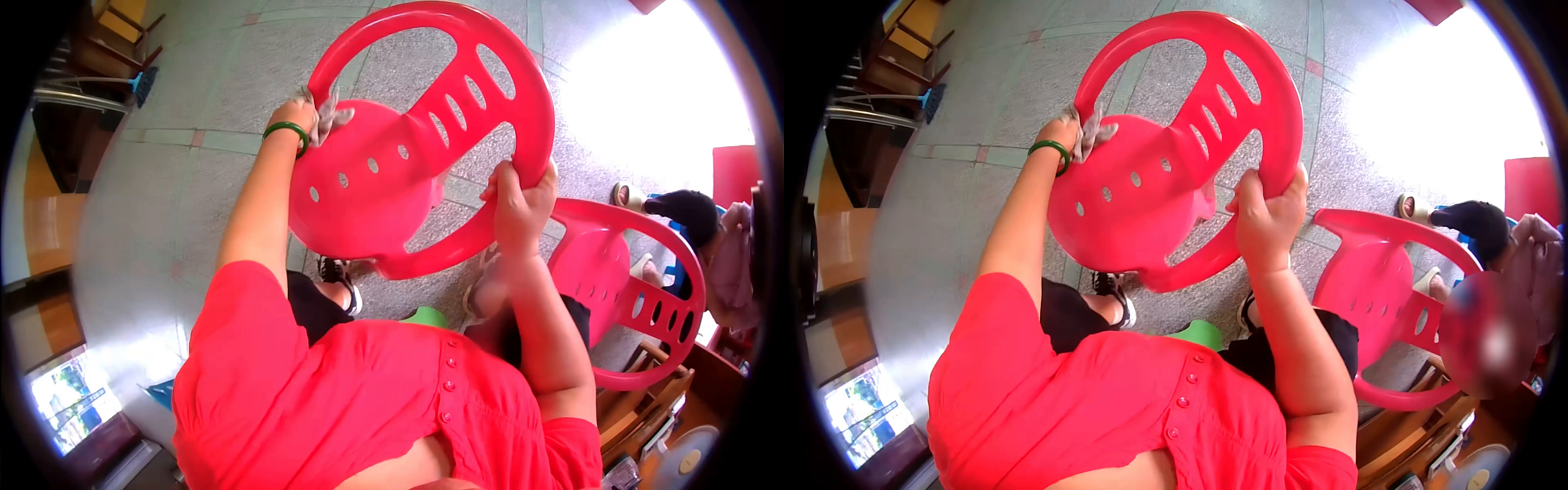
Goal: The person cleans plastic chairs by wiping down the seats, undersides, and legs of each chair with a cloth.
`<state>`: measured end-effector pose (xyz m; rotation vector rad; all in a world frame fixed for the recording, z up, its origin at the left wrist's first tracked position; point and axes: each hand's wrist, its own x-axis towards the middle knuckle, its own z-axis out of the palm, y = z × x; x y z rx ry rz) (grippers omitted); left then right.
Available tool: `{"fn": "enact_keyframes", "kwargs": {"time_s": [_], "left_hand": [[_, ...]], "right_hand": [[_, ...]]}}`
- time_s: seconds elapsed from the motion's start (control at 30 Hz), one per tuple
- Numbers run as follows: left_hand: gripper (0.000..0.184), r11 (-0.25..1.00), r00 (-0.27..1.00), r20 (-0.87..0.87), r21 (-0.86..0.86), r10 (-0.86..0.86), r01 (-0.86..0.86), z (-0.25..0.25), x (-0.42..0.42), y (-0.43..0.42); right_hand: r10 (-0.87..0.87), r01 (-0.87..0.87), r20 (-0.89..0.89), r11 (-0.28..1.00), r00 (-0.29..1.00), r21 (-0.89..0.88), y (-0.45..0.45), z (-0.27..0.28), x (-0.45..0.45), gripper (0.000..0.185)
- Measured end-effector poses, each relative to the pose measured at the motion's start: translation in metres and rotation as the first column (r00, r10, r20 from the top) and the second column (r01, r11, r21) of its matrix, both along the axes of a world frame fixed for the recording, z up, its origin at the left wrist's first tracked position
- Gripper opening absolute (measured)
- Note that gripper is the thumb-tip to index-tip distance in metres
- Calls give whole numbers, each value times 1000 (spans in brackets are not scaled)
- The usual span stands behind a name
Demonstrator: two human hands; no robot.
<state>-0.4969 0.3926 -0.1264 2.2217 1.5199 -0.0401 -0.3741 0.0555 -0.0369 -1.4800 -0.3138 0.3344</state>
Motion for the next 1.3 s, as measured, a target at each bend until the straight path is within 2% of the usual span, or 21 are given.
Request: {"fn": "enact_keyframes", "kwargs": {"time_s": [0.03, 0.1, 0.17, 0.27, 0.3, 0.33, 0.4, 0.43, 0.5, 0.57, 0.63, 0.7, 0.83, 0.9, 1.03, 1.07, 1.1, 1.17, 1.2, 1.23, 1.3], "left_hand": [[52, 998, 989, -137, 15, -52, 54, 11, -10, -6], [50, 975, 964, -211, 114, -163, 189, 27, -23, -13], [47, 972, 969, -104, -88, -225, 216, 46, -28, -16], [36, 858, 858, 505, -393, -99, 330, 84, -17, -48], [35, 791, 770, 637, -461, -19, 401, 105, -6, -68], [35, 787, 771, 636, -462, -28, 409, 115, 6, -80], [37, 758, 611, 768, -278, -194, 590, 127, 30, -96], [37, 755, 608, 768, -274, -201, 596, 127, 44, -102], [34, 823, 496, 780, 43, -382, 566, 125, 76, -114], [37, 832, 346, 819, 255, -457, 493, 133, 100, -130], [39, 818, 286, 888, 153, -360, 555, 155, 117, -148], [25, 621, 151, 962, 24, -228, 784, 149, 148, -159], [23, 666, 95, 942, 154, -322, 730, 131, 162, -199], [21, 511, 216, 501, 583, -838, 631, 156, 134, -224], [28, 600, 328, 540, 467, -775, 649, 155, 103, -253], [34, 581, 270, 606, 402, -748, 708, 153, 99, -251], [34, 583, 276, 602, 402, -749, 706, 147, 93, -249], [41, 481, 153, 510, 608, -846, 632, 122, 77, -248], [42, 487, 194, 501, 560, -843, 671, 118, 65, -255], [42, 491, 202, 500, 557, -842, 669, 116, 52, -261], [40, 548, 333, 475, 441, -815, 711, 117, 27, -278]], "right_hand": [[-1, 1, -13, 1000, 1000, 14, 2, 1, -1, 16], [-7, 7, 2, 1000, 1000, 4, 3, 5, -1, 15], [-7, 9, 35, 999, 999, -46, 3, 0, 3, 16], [-7, 7, -6, 1000, 1000, 20, 4, 0, 4, 17], [-8, 8, -5, 1000, 1000, -12, 4, 0, 5, 18], [7, -8, -13, 1000, 1000, -24, 1, 3, 5, 19], [18, -19, -18, 999, 1000, -31, 0, 7, 5, 19], [31, -31, 2, 999, 1000, -32, -1, 5, 4, 23], [40, -39, 26, 999, 999, -37, -4, 7, 9, 27], [237, -112, -402, 944, 884, 310, -9, 14, 16, 45], [394, -204, -390, 872, 832, 444, -18, 27, 22, 66], [475, -204, -447, 824, 758, 528, -26, 28, 27, 74], [602, -148, -462, 698, 652, 700, -34, 19, 38, 78], [628, -123, -503, 689, 594, 715, -36, 18, 41, 82], [613, -102, -518, 698, 597, 709, -41, 24, 41, 86], [803, -128, -341, 453, 489, 882, -42, 18, 44, 69], [806, -128, -340, 449, 484, 884, -40, 12, 46, 69], [879, -324, -112, 285, 463, 902, -37, 11, 46, 87], [905, -392, -68, 249, 420, 886, -40, 17, 47, 77], [908, -390, -69, 245, 413, 888, -38, 23, 45, 77], [699, -276, -388, 637, 601, 720, -33, 30, 36, 62]]}}
